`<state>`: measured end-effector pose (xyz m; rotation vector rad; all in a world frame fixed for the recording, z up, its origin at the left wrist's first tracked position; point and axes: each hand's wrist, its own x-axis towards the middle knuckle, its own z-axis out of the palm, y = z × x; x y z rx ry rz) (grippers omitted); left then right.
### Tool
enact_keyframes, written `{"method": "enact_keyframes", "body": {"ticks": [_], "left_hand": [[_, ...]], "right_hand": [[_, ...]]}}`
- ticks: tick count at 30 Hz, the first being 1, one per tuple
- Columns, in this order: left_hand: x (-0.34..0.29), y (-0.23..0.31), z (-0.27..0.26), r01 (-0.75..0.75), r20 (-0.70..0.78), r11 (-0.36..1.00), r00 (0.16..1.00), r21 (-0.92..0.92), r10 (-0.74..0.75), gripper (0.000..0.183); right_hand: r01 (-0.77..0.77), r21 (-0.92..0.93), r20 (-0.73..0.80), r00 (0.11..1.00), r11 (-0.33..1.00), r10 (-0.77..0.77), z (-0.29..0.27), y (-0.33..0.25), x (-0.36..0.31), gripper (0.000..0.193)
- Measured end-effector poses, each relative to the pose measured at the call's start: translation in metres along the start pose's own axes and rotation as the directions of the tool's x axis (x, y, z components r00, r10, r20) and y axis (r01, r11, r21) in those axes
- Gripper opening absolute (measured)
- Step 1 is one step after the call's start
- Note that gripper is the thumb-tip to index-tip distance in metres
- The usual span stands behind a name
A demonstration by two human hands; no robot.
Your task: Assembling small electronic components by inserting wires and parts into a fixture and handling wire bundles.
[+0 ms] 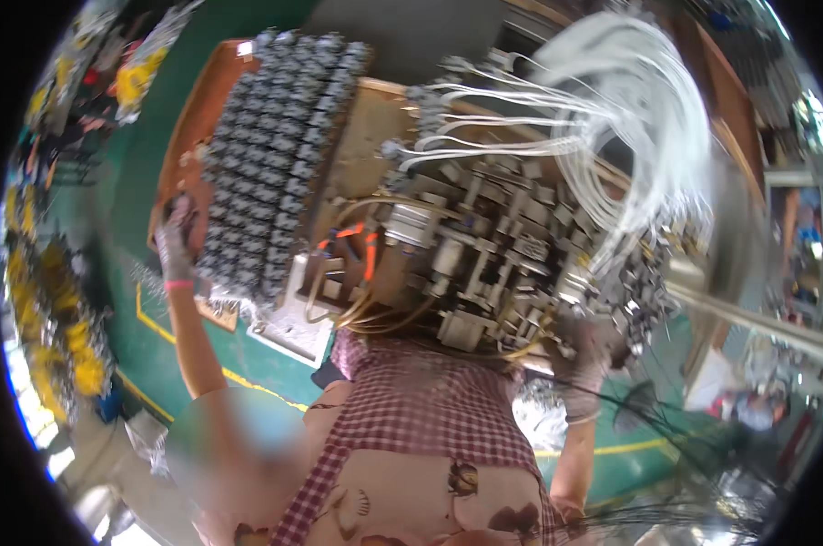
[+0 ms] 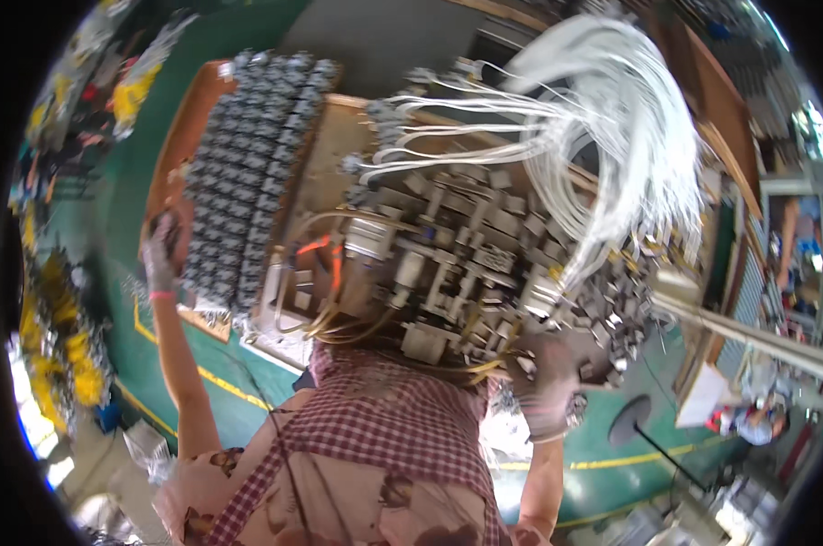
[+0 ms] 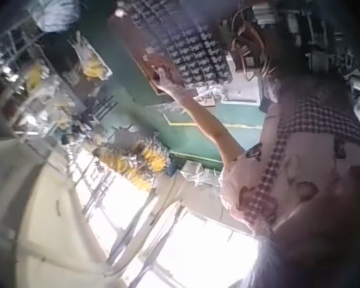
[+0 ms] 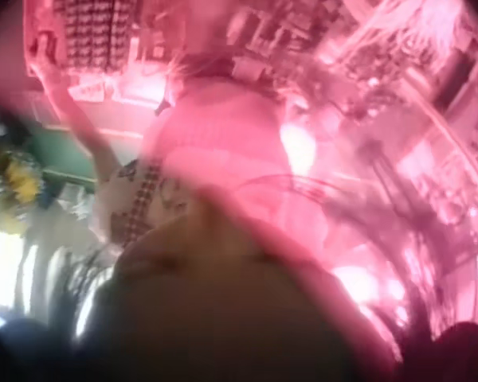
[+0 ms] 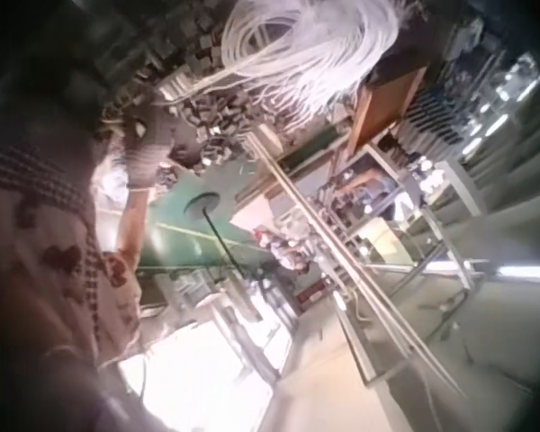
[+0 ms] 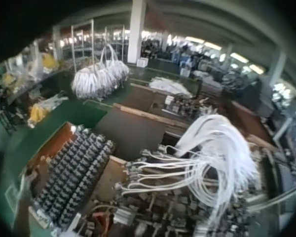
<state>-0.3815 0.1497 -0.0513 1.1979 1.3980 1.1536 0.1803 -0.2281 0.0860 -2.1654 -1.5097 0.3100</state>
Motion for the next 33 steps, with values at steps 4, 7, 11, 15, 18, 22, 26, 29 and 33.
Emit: {"method": "enact_keyframes", "body": {"ticks": [4, 7, 11, 15, 18, 22, 26, 29, 33], "left_hand": [[-0.037, 0.055, 0.024, -0.209, 0.103, 0.976, 0.971, -0.065, 0.214, 0.058], [-0.121, 0.12, 0.152, -0.119, 0.413, 0.988, 0.908, 0.099, 0.068, 0.095], [-0.191, 0.14, 0.281, -0.031, 0.885, 0.998, 0.464, 0.059, -0.038, 0.073], [-0.222, 0.12, 0.334, -0.145, 0.942, 0.984, 0.304, -0.102, 0.143, 0.083], [-0.235, 0.13, 0.344, -0.081, 0.953, 0.995, 0.29, -0.065, 0.086, 0.086], [-0.238, 0.138, 0.344, -0.401, 0.944, 0.915, 0.279, -0.054, 0.178, 0.092], [-0.236, 0.152, 0.343, -0.728, 0.977, 0.652, 0.163, 0.214, -0.138, 0.097], [-0.25, 0.118, 0.328, -0.595, 0.96, 0.796, 0.146, -0.109, 0.24, 0.101], [-0.257, 0.106, 0.323, -0.318, 0.906, 0.927, 0.301, -0.199, 0.298, 0.108]], "right_hand": [[-0.376, 0.577, 0.17, 0.924, 0.725, 0.344, 0.023, 0.021, -0.015, 0.049], [-0.437, 0.848, 0.404, 0.899, 0.3, 0.166, 0.005, -0.015, 0.011, 0.048], [0.115, 0.665, -0.061, 0.993, 0.738, -0.1, 0.027, -0.026, 0.035, 0.04], [0.123, 0.497, -0.086, 0.992, 0.859, -0.092, 0.023, -0.034, 0.037, 0.042], [0.11, 0.564, -0.097, 0.993, 0.818, -0.067, 0.03, -0.029, 0.038, 0.044], [0.2, 0.551, -0.144, 0.979, 0.81, -0.144, 0.035, -0.021, 0.043, 0.044], [0.162, 0.671, -0.11, 0.987, 0.723, -0.119, 0.034, -0.022, 0.045, 0.039], [0.141, 0.814, -0.086, 0.989, 0.564, -0.123, 0.042, -0.022, 0.043, 0.037], [-0.104, 0.859, 0.112, 0.994, 0.501, 0.013, 0.032, -0.017, 0.033, 0.034]]}}
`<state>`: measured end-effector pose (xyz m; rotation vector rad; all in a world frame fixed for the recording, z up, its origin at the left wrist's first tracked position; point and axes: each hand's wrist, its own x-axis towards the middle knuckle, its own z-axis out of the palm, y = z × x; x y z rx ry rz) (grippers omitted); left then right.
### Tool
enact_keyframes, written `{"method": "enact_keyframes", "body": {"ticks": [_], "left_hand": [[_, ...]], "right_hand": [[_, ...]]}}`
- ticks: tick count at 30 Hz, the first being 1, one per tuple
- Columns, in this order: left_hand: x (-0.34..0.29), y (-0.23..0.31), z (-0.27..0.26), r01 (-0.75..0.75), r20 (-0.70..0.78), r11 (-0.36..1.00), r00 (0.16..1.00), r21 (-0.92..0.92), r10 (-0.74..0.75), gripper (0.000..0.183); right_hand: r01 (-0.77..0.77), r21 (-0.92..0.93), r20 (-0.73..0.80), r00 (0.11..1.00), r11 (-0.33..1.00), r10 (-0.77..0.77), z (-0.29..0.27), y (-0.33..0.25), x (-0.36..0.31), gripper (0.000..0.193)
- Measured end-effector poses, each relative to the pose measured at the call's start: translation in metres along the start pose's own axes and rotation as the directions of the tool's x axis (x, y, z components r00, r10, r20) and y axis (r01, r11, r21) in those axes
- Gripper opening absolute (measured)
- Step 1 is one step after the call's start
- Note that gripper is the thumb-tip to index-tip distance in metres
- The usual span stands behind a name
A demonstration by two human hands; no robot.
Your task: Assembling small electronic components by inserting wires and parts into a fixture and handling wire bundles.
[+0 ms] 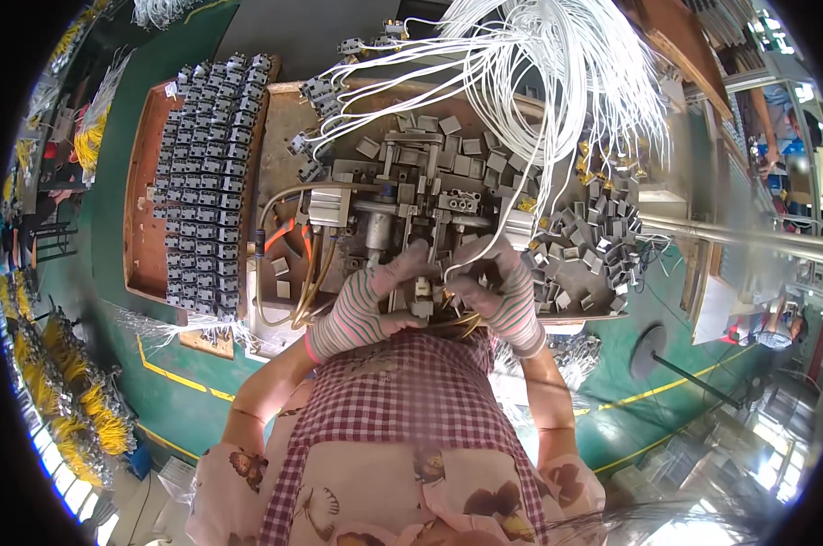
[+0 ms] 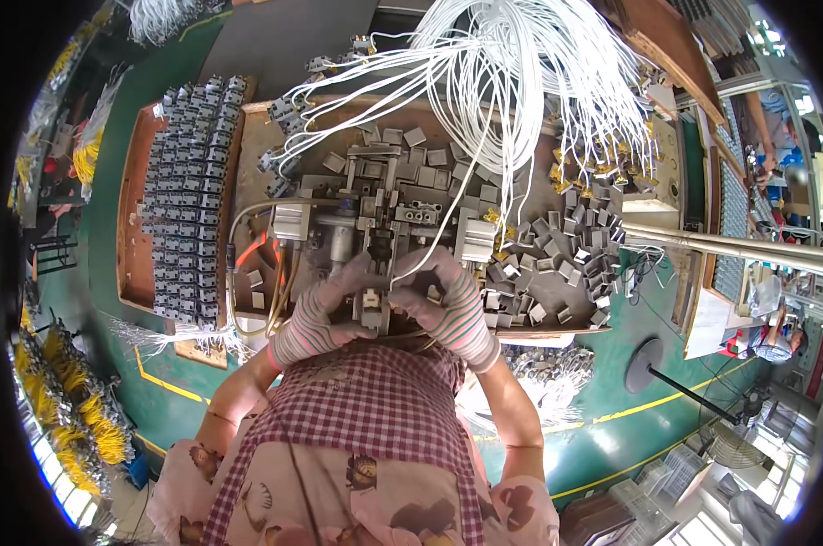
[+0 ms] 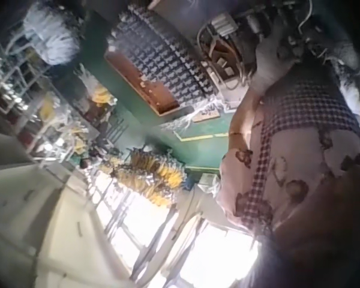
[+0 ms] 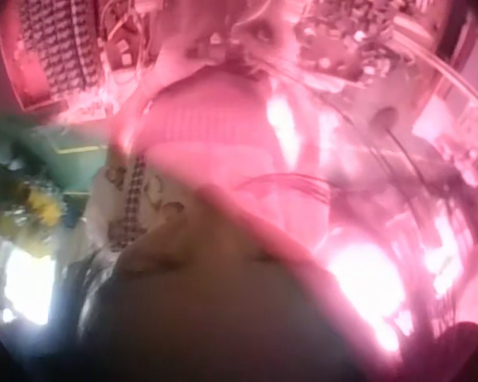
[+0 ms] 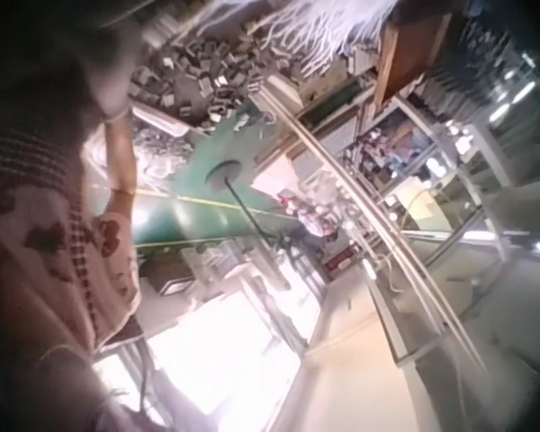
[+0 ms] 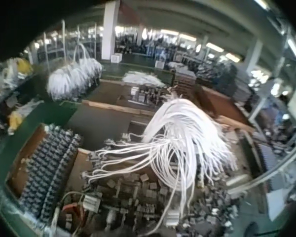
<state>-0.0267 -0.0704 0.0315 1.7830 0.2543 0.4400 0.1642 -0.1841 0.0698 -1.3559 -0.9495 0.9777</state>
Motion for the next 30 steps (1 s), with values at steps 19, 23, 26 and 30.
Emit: {"method": "enact_keyframes", "body": {"ticks": [19, 23, 26, 30], "left_hand": [[0.019, -0.008, -0.003, 0.286, 0.068, 0.936, 0.958, -0.206, -0.278, 0.11], [0.017, -0.002, 0.001, 0.129, -0.055, 0.983, 0.991, 0.132, -0.123, 0.108], [0.014, 0.001, 0.0, 0.193, -0.051, 0.975, 0.981, 0.11, -0.189, 0.108], [0.013, 0.009, -0.001, 0.149, -0.016, 0.934, 0.988, 0.325, -0.152, 0.105]], "right_hand": [[0.486, -0.41, -0.076, 0.825, 0.772, -0.56, 0.012, 0.045, -0.005, 0.031], [0.477, -0.453, 0.006, 0.846, 0.753, -0.533, 0.01, 0.048, -0.005, 0.026], [0.468, -0.462, -0.007, 0.848, 0.754, -0.53, 0.011, 0.051, -0.003, 0.024], [0.476, -0.483, 0.008, 0.842, 0.735, -0.539, 0.01, 0.056, -0.003, 0.024]]}}
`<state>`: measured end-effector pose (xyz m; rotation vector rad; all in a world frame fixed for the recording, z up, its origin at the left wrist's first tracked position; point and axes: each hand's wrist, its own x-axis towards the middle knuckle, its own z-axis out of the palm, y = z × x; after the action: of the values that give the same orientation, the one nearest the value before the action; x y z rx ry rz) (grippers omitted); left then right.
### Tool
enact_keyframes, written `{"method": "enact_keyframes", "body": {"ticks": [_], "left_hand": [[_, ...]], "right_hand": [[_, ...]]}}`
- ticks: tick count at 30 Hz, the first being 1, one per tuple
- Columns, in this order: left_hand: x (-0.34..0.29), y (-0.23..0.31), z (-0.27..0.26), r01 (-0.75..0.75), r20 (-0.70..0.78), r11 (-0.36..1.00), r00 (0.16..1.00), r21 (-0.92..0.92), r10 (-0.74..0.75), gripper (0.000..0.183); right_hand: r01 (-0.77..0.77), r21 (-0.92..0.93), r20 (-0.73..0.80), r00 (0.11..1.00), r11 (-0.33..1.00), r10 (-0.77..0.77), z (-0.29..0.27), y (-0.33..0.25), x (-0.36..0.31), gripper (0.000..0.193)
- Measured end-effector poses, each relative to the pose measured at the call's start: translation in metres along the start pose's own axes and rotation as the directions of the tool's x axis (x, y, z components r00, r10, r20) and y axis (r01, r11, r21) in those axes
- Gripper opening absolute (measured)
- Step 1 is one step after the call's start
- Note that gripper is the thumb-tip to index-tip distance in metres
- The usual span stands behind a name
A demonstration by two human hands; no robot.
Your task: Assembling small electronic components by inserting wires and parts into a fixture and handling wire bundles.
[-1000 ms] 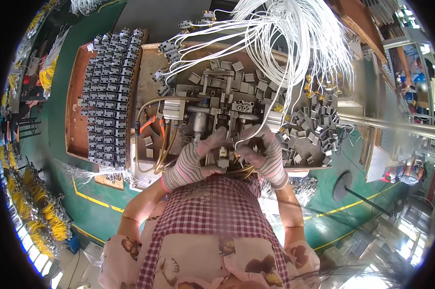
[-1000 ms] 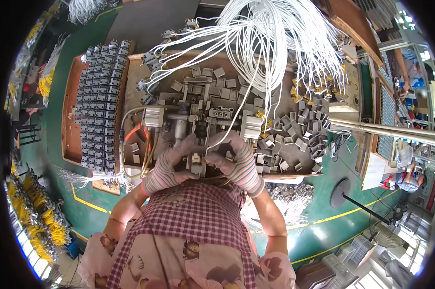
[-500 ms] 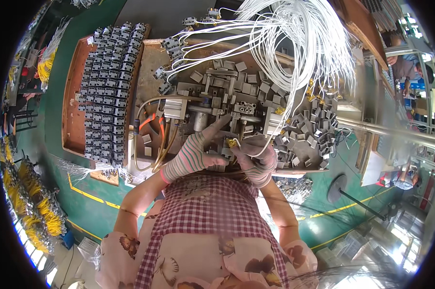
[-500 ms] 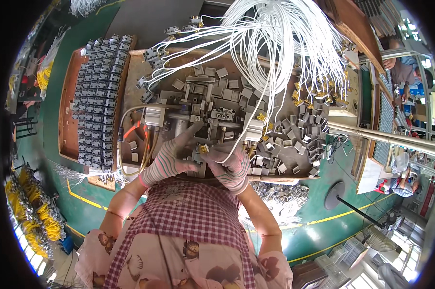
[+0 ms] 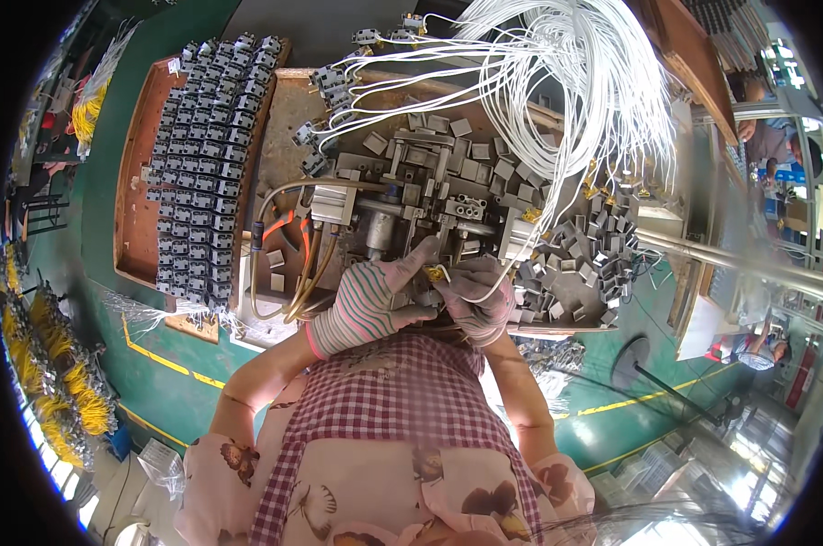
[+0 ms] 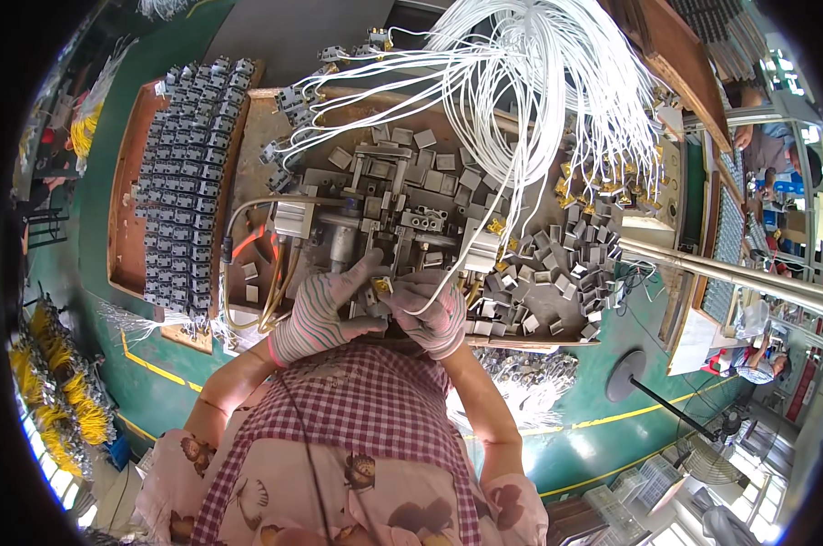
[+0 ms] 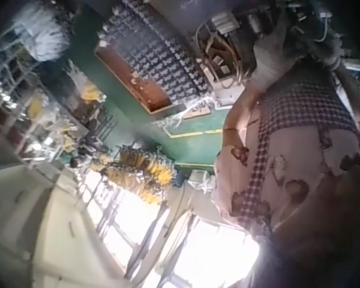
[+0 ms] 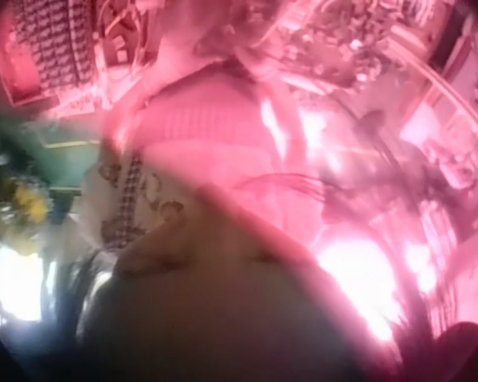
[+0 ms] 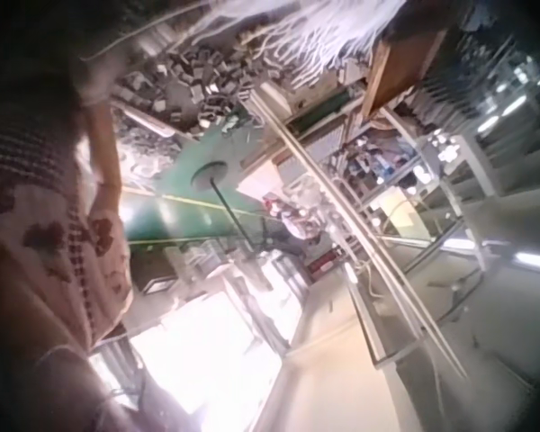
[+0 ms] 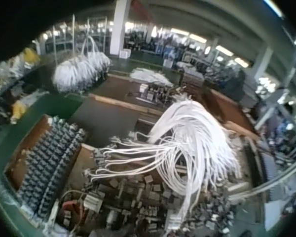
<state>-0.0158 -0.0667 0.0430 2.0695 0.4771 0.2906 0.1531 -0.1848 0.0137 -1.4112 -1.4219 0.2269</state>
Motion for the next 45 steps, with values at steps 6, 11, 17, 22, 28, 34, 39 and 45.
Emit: {"method": "enact_keyframes", "body": {"ticks": [6, 11, 17, 22, 28, 34, 39, 45], "left_hand": [[-0.004, 0.005, 0.005, 0.277, 0.001, 0.901, 0.956, -0.332, -0.294, 0.091], [0.0, 0.008, 0.001, 0.469, 0.16, 0.708, 0.874, -0.529, -0.459, 0.063], [-0.005, -0.009, 0.013, 0.108, -0.115, 0.96, 0.983, -0.258, -0.142, 0.071], [-0.005, -0.002, 0.013, 0.091, -0.107, 0.971, 0.987, -0.223, -0.118, 0.088], [-0.001, 0.003, 0.002, 0.207, -0.021, 0.964, 0.977, -0.166, -0.213, 0.106], [-0.001, -0.003, -0.005, 0.131, -0.039, 0.983, 0.99, -0.129, -0.137, 0.108], [0.002, 0.0, -0.009, 0.143, -0.041, 0.977, 0.988, -0.158, -0.151, 0.093], [0.0, -0.01, 0.0, 0.389, 0.1, 0.693, 0.902, -0.606, -0.419, 0.067]], "right_hand": [[0.012, 0.038, 0.002, 1.0, 0.999, -0.013, 0.0, -0.003, 0.017, 0.039], [-0.107, -0.033, 0.045, 0.993, 0.994, 0.108, -0.001, -0.019, 0.027, 0.033], [-0.532, 0.236, 0.186, 0.846, 0.813, 0.5, -0.005, -0.027, 0.035, 0.023], [-0.53, 0.297, 0.256, 0.845, 0.794, 0.469, -0.017, -0.025, 0.042, 0.024], [-0.542, 0.198, 0.375, 0.812, 0.816, 0.448, -0.024, -0.02, 0.048, 0.023], [-0.132, 0.049, 0.153, 0.98, 0.99, 0.123, -0.006, -0.019, 0.038, 0.03], [-0.023, 0.017, 0.148, 0.989, 1.0, 0.02, 0.002, 0.001, 0.024, 0.038], [0.003, -0.106, 0.309, 0.951, 0.994, 0.03, -0.013, -0.011, 0.049, 0.032]]}}
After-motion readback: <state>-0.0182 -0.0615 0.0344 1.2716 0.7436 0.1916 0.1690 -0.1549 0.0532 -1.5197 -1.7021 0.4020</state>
